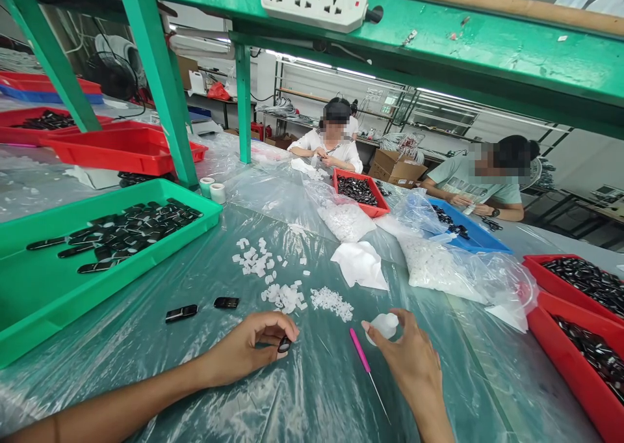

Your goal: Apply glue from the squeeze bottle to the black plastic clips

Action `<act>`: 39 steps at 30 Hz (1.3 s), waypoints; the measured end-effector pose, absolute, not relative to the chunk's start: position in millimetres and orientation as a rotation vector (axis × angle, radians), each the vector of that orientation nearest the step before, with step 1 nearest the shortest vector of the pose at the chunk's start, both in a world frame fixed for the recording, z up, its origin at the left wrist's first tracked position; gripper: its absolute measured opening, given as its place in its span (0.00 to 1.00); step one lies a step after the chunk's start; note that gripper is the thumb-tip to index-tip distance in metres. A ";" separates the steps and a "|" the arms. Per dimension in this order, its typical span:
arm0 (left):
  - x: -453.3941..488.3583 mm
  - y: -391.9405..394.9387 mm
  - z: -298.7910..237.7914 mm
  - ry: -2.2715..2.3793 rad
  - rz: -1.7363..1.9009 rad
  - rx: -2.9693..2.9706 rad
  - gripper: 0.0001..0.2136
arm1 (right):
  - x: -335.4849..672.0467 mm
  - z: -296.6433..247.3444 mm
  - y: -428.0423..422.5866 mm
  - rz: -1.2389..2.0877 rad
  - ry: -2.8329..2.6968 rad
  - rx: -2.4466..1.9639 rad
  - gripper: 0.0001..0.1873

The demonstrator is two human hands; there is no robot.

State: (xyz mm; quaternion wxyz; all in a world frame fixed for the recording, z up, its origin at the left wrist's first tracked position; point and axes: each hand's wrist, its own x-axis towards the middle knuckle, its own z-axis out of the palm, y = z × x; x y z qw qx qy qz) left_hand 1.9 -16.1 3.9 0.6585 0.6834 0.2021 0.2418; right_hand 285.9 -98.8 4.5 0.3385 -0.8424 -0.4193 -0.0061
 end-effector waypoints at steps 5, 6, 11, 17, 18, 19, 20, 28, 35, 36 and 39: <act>1.9 -15.4 4.3 0.474 0.500 1.564 0.06 | 255.3 24.7 -107.6 -0.333 -1.119 -1.978 0.24; 1.9 -15.3 4.4 0.485 0.486 1.566 0.06 | 249.1 24.8 -108.7 -0.330 -1.144 -1.919 0.20; 1.7 -15.0 3.7 0.476 0.365 1.600 0.10 | 222.3 6.2 -100.0 0.055 -1.600 -1.715 0.09; 1.5 -17.2 0.6 0.351 0.250 1.674 0.12 | 194.0 -11.6 -76.9 0.179 -2.075 -1.618 0.22; 1.5 -17.6 0.4 0.344 0.246 1.680 0.12 | 192.0 -13.3 -74.3 0.156 -2.095 -1.629 0.24; 1.6 -18.0 0.4 0.341 0.246 1.684 0.12 | 191.0 -15.1 -72.2 0.131 -2.109 -1.633 0.25; 1.5 -18.4 0.6 0.342 0.247 1.686 0.12 | 190.8 -16.9 -70.5 0.111 -2.123 -1.629 0.26; 1.0 -20.1 0.7 0.353 0.276 1.692 0.12 | 190.2 -30.1 -64.8 0.129 -1.927 -1.631 0.15; 1.7 -19.5 6.2 0.344 0.285 1.667 0.11 | 186.9 -26.4 -69.4 0.189 -1.776 -1.633 0.14; 1.8 -19.2 6.8 0.352 0.298 1.661 0.11 | 185.4 -24.4 -71.9 0.230 -1.716 -1.623 0.15; 2.6 -18.2 5.8 0.382 0.364 1.654 0.11 | 179.4 -18.7 -80.7 0.430 -1.474 -1.551 0.15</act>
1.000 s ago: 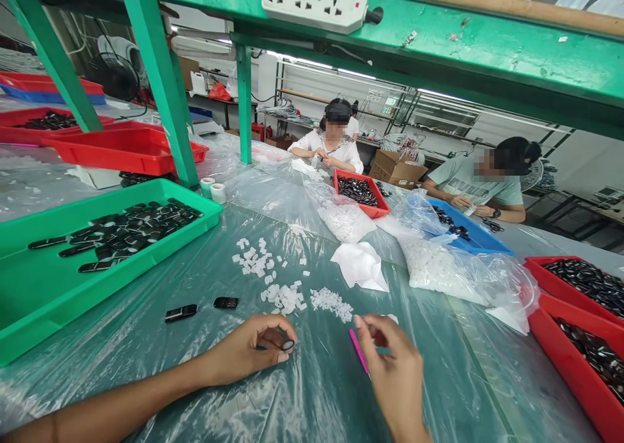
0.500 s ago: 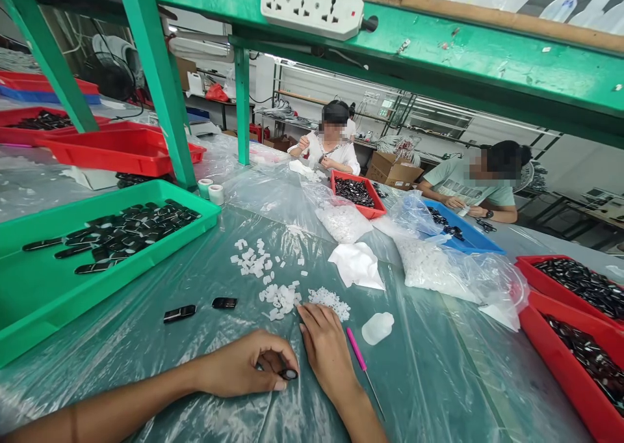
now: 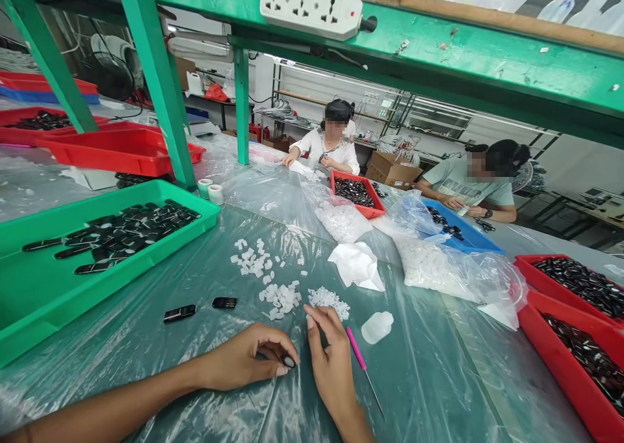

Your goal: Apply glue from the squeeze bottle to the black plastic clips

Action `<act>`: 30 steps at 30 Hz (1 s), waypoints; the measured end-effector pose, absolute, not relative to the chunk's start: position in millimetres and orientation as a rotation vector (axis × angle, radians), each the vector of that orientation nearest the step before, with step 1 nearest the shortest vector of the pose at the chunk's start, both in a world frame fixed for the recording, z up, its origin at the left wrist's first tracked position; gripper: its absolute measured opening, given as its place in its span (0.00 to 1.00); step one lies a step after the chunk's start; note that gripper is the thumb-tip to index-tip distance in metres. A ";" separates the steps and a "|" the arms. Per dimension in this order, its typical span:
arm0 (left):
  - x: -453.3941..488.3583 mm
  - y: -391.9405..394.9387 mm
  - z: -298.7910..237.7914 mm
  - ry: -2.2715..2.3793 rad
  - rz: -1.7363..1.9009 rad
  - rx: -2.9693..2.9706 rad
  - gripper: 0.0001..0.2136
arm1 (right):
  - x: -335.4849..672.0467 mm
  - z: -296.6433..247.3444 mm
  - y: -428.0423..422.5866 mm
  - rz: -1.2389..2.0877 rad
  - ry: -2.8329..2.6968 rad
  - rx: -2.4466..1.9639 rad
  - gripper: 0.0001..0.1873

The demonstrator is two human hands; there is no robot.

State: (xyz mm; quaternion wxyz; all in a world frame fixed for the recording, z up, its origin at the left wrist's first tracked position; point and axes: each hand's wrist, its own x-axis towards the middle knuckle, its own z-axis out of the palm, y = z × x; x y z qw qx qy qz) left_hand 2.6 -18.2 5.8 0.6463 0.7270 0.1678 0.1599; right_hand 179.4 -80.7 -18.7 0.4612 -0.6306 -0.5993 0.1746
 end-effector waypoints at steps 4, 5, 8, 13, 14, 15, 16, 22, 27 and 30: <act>4.5 -16.3 1.6 0.401 0.467 1.636 0.10 | 173.7 -15.8 -89.3 0.704 -1.160 -1.438 0.13; 4.9 -15.9 1.1 0.397 0.483 1.632 0.10 | 173.2 -15.4 -90.4 0.753 -1.110 -1.421 0.12; 5.7 -15.3 1.8 0.370 0.516 1.622 0.10 | 171.9 -12.7 -93.0 0.821 -1.055 -1.400 0.11; 4.7 -15.2 3.0 0.349 0.537 1.589 0.09 | 168.9 -6.5 -98.1 0.737 -1.158 -1.396 0.10; 4.3 -15.0 2.8 0.344 0.537 1.587 0.09 | 169.1 -6.5 -98.5 0.689 -1.207 -1.410 0.09; 4.0 -14.8 2.6 0.342 0.536 1.585 0.09 | 169.8 -6.9 -98.3 0.637 -1.268 -1.432 0.09; 3.8 -14.5 2.5 0.341 0.532 1.582 0.09 | 171.1 -7.8 -97.5 0.591 -1.336 -1.464 0.09; 4.1 -14.2 5.1 0.354 0.512 1.578 0.10 | 182.8 -13.8 -88.7 0.389 -1.727 -1.715 0.12; 3.4 -14.0 5.9 0.383 0.500 1.578 0.11 | 193.6 -4.7 -92.7 0.223 -1.660 -1.726 0.08; 2.4 -13.4 5.8 0.395 0.499 1.576 0.12 | 213.7 10.6 -99.2 -0.084 -1.265 -1.723 0.10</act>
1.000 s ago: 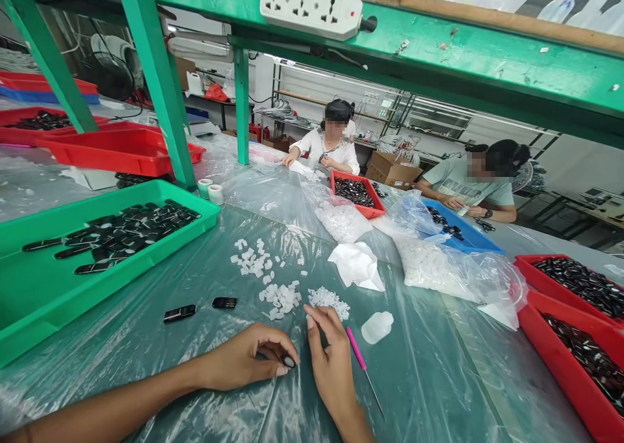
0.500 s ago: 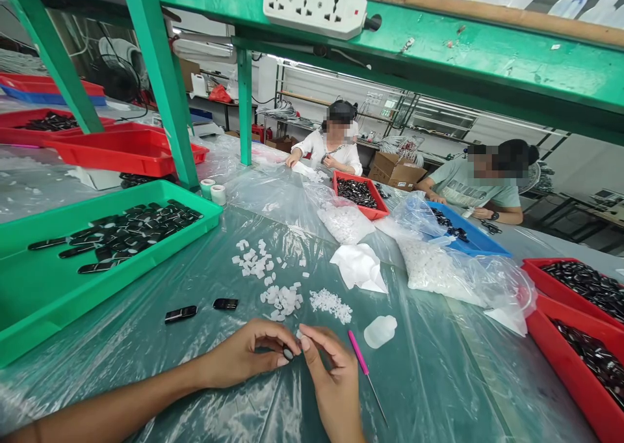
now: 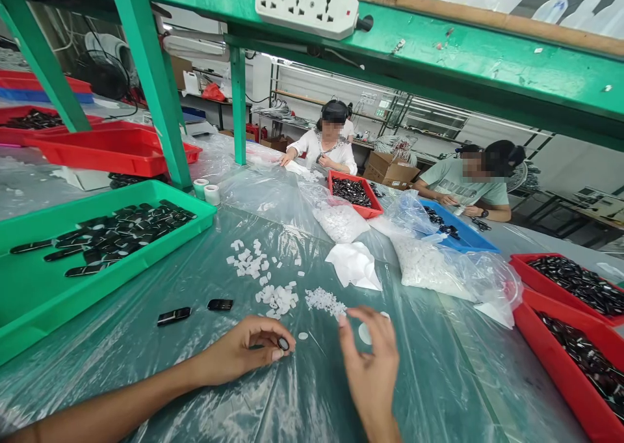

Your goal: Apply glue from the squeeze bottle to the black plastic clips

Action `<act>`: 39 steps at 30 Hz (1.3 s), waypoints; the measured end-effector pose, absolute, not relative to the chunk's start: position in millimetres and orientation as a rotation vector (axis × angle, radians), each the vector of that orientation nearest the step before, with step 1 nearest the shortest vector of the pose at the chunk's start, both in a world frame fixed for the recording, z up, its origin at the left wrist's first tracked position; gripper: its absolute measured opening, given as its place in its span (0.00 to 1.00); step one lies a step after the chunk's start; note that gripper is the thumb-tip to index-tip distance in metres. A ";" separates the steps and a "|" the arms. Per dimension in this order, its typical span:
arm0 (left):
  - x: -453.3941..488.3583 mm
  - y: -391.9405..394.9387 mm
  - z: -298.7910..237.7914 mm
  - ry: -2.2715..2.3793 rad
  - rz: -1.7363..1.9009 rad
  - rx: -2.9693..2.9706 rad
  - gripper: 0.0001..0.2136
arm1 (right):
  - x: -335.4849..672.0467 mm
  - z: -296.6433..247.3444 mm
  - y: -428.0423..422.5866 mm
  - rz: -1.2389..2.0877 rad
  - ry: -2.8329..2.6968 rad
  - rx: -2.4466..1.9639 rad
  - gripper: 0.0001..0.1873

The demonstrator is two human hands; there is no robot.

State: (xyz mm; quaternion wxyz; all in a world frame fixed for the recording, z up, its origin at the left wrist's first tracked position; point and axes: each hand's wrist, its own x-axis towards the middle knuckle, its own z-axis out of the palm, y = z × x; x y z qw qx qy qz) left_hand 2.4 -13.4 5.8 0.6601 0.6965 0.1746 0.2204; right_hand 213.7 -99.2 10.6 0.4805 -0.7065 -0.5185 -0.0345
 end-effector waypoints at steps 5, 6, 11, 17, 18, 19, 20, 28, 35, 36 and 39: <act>2.3 -12.5 7.3 0.391 0.497 1.552 0.12 | 283.0 19.3 -108.8 0.056 -1.065 -1.924 0.39; 2.5 -12.4 7.4 0.389 0.492 1.548 0.13 | 296.9 15.6 -110.1 0.313 -1.108 -1.968 0.40; 2.9 -13.0 5.9 0.380 0.455 1.541 0.15 | 323.3 -7.6 -108.8 0.887 -1.167 -1.940 0.25; 1.6 -14.4 5.8 0.360 0.457 1.525 0.15 | 294.2 -0.5 -97.4 0.819 -1.041 -1.716 0.19; 1.4 -14.6 6.6 0.356 0.461 1.526 0.14 | 288.3 2.0 -96.6 0.794 -1.006 -1.658 0.20; 1.2 -14.7 7.4 0.355 0.463 1.530 0.14 | 281.9 4.0 -96.4 0.789 -0.975 -1.588 0.20; 1.0 -14.8 8.3 0.355 0.465 1.537 0.14 | 274.9 5.6 -96.6 0.812 -0.941 -1.496 0.20; 2.3 -15.3 8.3 0.428 0.540 1.620 0.12 | 208.6 12.4 -99.4 1.176 -0.711 -0.796 0.13; 4.5 -15.0 6.8 0.487 0.614 1.655 0.12 | 196.3 -6.5 -95.9 1.253 -0.616 -0.852 0.10; 4.7 -15.1 6.7 0.497 0.627 1.665 0.12 | 196.0 -8.8 -96.0 1.254 -0.637 -0.870 0.11; 4.8 -15.5 6.1 0.552 0.686 1.708 0.12 | 195.2 -12.5 -96.8 1.241 -0.741 -0.933 0.14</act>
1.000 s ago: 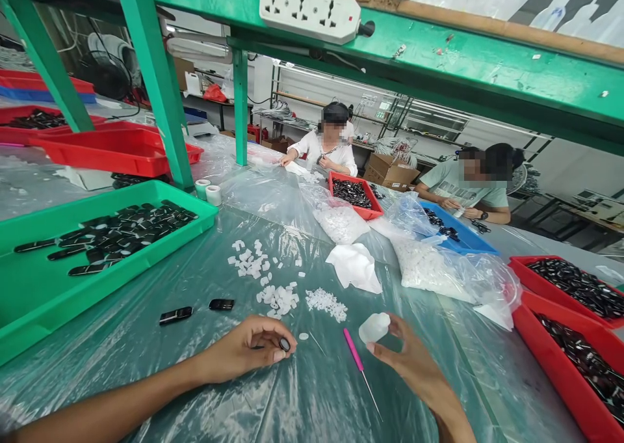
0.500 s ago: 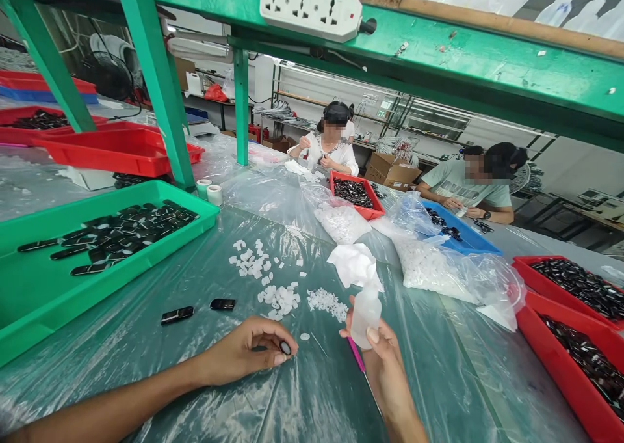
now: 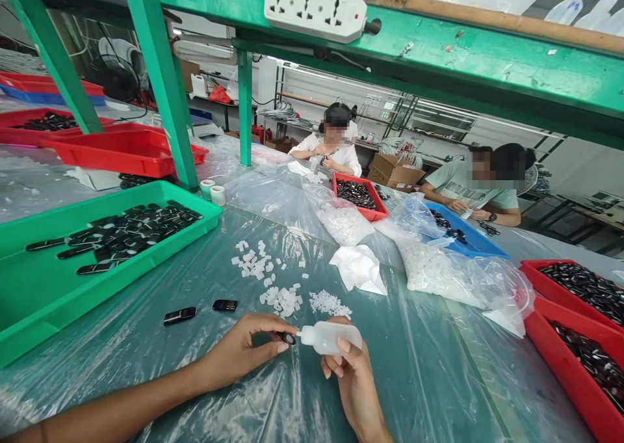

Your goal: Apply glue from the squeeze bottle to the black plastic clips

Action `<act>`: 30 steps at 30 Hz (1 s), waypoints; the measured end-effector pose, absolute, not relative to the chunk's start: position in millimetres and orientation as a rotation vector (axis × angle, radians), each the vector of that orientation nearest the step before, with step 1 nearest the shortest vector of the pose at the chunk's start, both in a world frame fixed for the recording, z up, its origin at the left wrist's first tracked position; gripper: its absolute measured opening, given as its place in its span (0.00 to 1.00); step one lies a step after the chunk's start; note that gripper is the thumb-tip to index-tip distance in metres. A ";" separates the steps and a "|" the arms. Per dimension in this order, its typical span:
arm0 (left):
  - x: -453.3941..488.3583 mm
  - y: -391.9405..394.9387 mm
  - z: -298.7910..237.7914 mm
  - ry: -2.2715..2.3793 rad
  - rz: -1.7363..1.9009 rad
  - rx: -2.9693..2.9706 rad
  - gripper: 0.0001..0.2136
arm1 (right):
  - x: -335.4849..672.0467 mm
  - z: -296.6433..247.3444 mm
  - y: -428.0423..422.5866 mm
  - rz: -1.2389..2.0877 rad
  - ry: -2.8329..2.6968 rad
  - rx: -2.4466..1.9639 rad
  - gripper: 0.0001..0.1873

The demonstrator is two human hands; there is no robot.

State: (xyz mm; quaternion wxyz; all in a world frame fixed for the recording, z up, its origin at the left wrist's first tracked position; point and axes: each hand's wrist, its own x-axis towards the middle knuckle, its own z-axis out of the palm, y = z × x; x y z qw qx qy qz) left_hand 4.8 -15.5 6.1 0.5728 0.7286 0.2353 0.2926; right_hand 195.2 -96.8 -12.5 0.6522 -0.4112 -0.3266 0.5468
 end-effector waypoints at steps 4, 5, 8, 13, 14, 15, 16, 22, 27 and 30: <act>4.6 -15.3 6.2 0.577 0.717 1.750 0.13 | 195.5 -12.6 -98.7 1.177 -0.880 -1.076 0.14; 4.6 -15.2 6.4 0.577 0.719 1.756 0.13 | 195.9 -12.3 -99.2 1.160 -0.900 -1.110 0.15; 4.4 -14.9 6.8 0.587 0.732 1.784 0.12 | 197.5 -10.6 -100.7 1.102 -0.961 -1.195 0.15; 3.8 -14.8 6.6 0.607 0.712 1.867 0.12 | 198.8 -4.3 -102.5 0.980 -1.034 -1.320 0.16; 3.7 -14.8 6.6 0.614 0.705 1.874 0.13 | 198.6 -2.5 -102.8 0.968 -1.040 -1.341 0.16; 3.5 -14.8 6.6 0.622 0.700 1.880 0.13 | 198.2 -0.8 -103.2 0.953 -1.049 -1.358 0.16; 3.5 -14.8 6.6 0.629 0.696 1.886 0.13 | 197.7 1.0 -103.5 0.936 -1.062 -1.374 0.17; 3.8 -14.2 5.7 0.641 0.696 1.920 0.13 | 190.5 9.0 -103.7 0.850 -1.074 -1.429 0.19; 3.3 -14.3 5.5 0.648 0.677 1.913 0.13 | 182.1 14.2 -105.7 0.806 -1.043 -1.453 0.18; 3.1 -14.3 5.1 0.637 0.672 1.870 0.13 | 182.1 14.3 -106.8 0.787 -1.058 -1.440 0.17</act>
